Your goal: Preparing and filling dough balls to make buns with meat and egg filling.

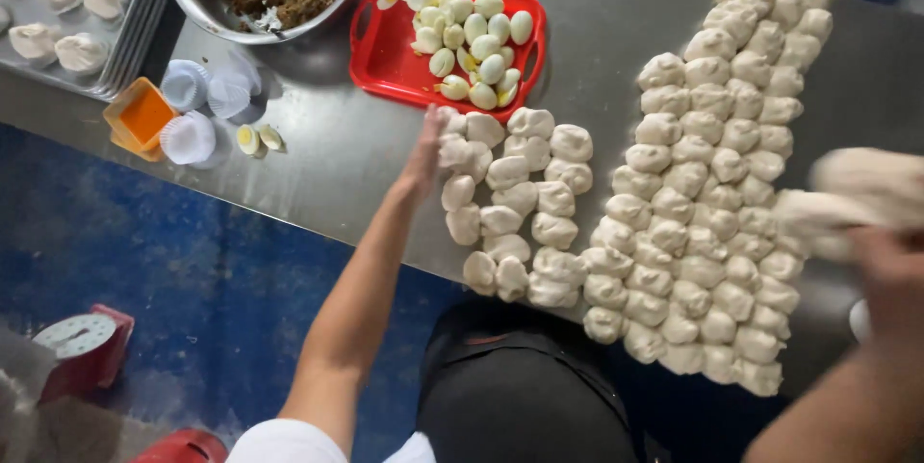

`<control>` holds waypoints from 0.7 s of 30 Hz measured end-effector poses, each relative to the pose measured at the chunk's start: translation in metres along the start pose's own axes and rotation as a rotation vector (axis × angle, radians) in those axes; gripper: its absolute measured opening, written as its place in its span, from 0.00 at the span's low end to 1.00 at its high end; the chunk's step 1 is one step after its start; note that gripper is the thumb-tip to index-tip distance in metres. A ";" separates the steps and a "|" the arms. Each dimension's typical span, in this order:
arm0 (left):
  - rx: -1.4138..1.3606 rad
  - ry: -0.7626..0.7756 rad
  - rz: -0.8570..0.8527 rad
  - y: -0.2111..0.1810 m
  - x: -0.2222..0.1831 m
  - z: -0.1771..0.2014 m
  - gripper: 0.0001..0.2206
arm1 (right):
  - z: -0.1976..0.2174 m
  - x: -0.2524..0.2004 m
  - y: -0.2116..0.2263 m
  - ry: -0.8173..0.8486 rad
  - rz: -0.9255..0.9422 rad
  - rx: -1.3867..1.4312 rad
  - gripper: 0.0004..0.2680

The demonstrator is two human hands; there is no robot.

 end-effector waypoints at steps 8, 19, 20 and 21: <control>-0.336 0.390 0.131 0.001 -0.181 -0.093 0.36 | -0.211 -0.111 0.011 0.392 -0.174 0.431 0.23; -0.300 0.037 0.048 -0.020 -0.155 0.019 0.31 | -0.170 -0.104 0.057 0.253 -0.118 0.040 0.24; -0.255 0.092 0.054 -0.021 -0.144 0.012 0.31 | -0.165 -0.104 0.053 0.246 -0.126 -0.014 0.23; -0.205 0.153 0.064 -0.024 -0.131 0.004 0.31 | -0.159 -0.105 0.049 0.232 -0.139 -0.066 0.22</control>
Point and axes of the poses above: each hand's wrist, its own x-axis towards the middle knuckle, its own z-axis out of the back of the hand, y = z × x, the point moved 7 cm from there along x, towards the middle knuckle, and after that the axes turned 4 degrees about -z, right-handed, at the moved point
